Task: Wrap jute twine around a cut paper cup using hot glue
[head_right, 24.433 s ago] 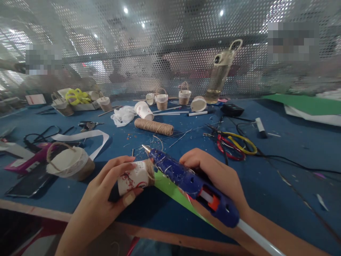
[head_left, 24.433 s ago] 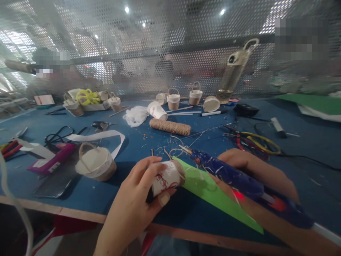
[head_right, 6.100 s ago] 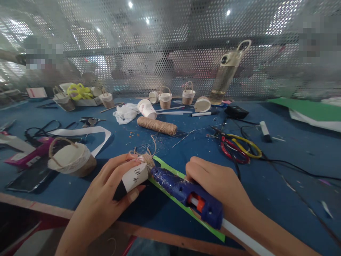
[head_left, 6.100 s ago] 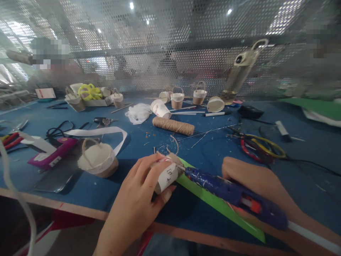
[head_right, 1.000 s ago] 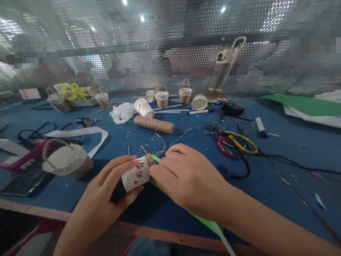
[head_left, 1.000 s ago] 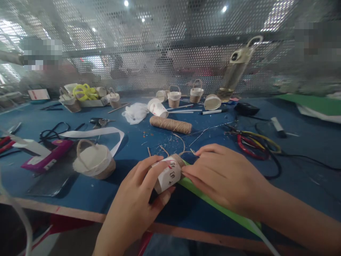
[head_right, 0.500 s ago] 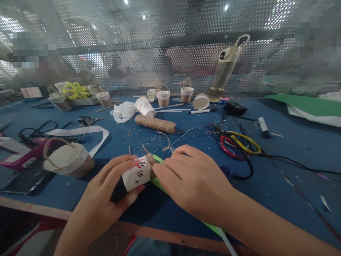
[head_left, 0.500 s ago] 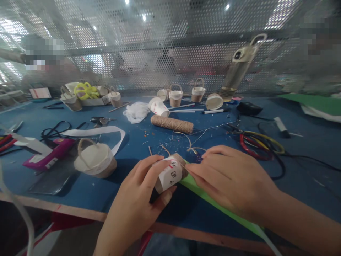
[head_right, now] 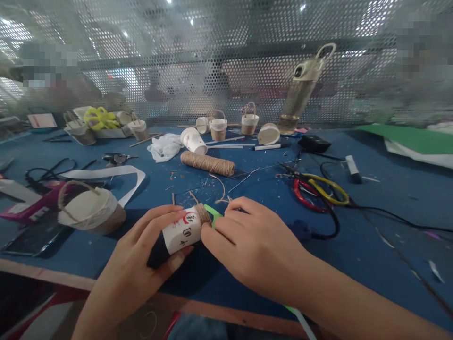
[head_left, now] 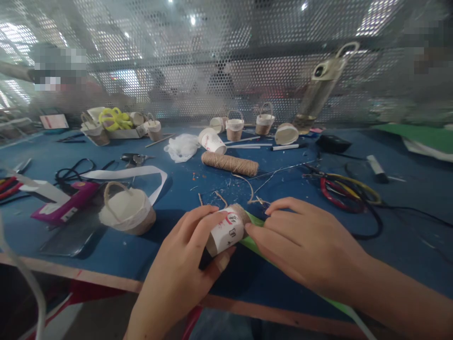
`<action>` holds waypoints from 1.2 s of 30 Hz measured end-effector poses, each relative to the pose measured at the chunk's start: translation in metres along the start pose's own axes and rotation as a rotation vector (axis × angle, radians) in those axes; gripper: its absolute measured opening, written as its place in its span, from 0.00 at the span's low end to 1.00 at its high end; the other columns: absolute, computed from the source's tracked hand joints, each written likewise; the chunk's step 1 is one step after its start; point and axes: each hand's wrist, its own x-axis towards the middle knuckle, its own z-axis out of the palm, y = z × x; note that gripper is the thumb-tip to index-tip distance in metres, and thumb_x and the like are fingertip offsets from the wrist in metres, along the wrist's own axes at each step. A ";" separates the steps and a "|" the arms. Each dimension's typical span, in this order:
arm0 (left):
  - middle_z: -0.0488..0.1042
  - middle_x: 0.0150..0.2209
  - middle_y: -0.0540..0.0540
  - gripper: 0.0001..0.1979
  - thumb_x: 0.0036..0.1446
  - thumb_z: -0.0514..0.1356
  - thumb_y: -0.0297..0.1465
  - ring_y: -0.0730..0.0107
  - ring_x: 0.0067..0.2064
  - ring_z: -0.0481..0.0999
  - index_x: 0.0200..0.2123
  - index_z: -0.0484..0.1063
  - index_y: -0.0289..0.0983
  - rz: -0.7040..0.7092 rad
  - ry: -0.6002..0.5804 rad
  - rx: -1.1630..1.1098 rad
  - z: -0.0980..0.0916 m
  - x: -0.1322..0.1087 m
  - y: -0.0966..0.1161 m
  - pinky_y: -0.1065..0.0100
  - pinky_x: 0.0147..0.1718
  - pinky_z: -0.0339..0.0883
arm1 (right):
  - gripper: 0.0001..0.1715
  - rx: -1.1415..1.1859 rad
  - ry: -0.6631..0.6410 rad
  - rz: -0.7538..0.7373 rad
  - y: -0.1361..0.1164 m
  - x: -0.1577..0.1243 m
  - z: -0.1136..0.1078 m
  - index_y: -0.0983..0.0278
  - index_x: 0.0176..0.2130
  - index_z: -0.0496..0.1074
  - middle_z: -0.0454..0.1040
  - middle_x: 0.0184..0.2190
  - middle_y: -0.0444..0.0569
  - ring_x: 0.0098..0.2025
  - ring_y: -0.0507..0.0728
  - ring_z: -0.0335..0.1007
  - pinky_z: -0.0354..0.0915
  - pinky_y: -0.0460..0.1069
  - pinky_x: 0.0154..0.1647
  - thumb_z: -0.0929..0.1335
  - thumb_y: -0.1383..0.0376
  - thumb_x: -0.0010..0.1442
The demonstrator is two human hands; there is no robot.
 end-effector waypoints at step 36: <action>0.69 0.63 0.38 0.28 0.67 0.64 0.35 0.52 0.63 0.74 0.65 0.59 0.44 -0.012 0.006 0.040 0.000 0.003 0.000 0.52 0.59 0.75 | 0.15 -0.139 0.032 -0.100 -0.003 -0.003 0.005 0.76 0.50 0.78 0.79 0.28 0.48 0.27 0.58 0.71 0.69 0.57 0.32 0.65 0.75 0.69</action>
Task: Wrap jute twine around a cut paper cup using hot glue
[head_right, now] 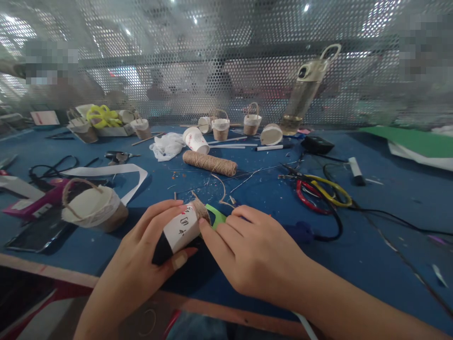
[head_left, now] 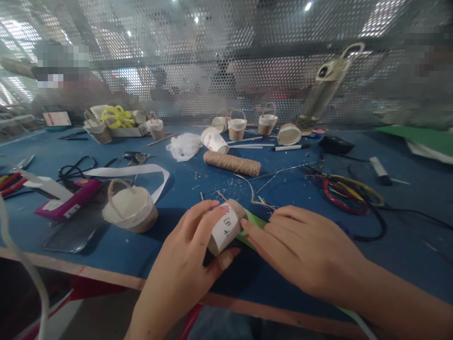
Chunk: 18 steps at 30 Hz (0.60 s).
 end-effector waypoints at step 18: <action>0.67 0.65 0.41 0.25 0.68 0.61 0.29 0.55 0.64 0.72 0.65 0.60 0.46 -0.017 -0.031 -0.013 0.002 -0.002 -0.001 0.51 0.62 0.73 | 0.12 0.081 0.037 0.078 -0.006 -0.004 0.003 0.70 0.44 0.79 0.75 0.22 0.43 0.22 0.56 0.67 0.59 0.54 0.24 0.64 0.71 0.72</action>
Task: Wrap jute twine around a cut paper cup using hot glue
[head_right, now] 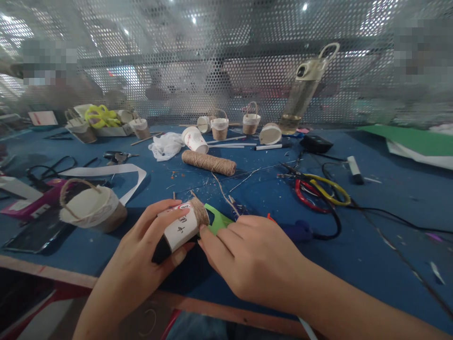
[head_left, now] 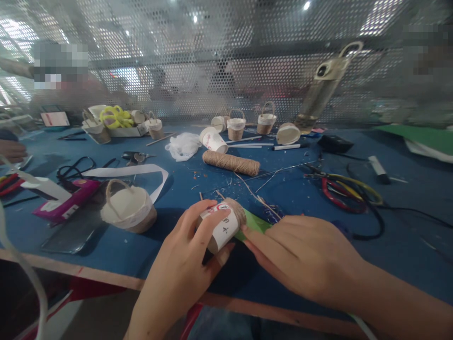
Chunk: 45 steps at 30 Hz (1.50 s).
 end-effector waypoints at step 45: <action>0.62 0.66 0.38 0.28 0.66 0.64 0.28 0.47 0.64 0.71 0.65 0.59 0.46 0.001 0.017 0.075 0.001 0.002 0.001 0.44 0.59 0.76 | 0.20 -0.148 -0.119 0.010 -0.002 0.002 0.000 0.72 0.54 0.78 0.71 0.21 0.42 0.21 0.57 0.66 0.57 0.53 0.23 0.61 0.74 0.70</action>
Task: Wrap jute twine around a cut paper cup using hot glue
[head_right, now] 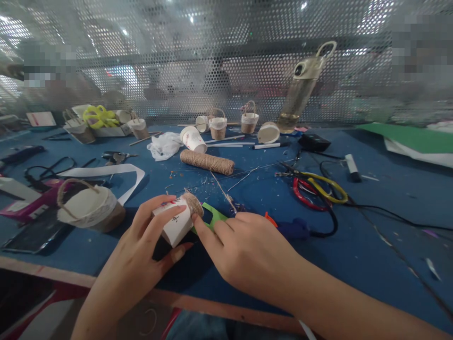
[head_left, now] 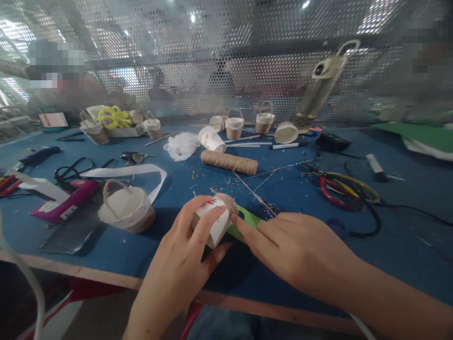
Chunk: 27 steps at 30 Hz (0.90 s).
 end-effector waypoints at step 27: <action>0.64 0.65 0.40 0.24 0.67 0.60 0.27 0.48 0.63 0.73 0.64 0.61 0.47 -0.030 -0.002 -0.012 0.000 0.000 0.001 0.43 0.58 0.76 | 0.11 -0.001 0.157 0.215 0.016 -0.002 0.002 0.67 0.41 0.79 0.75 0.20 0.42 0.19 0.54 0.67 0.53 0.53 0.22 0.66 0.70 0.71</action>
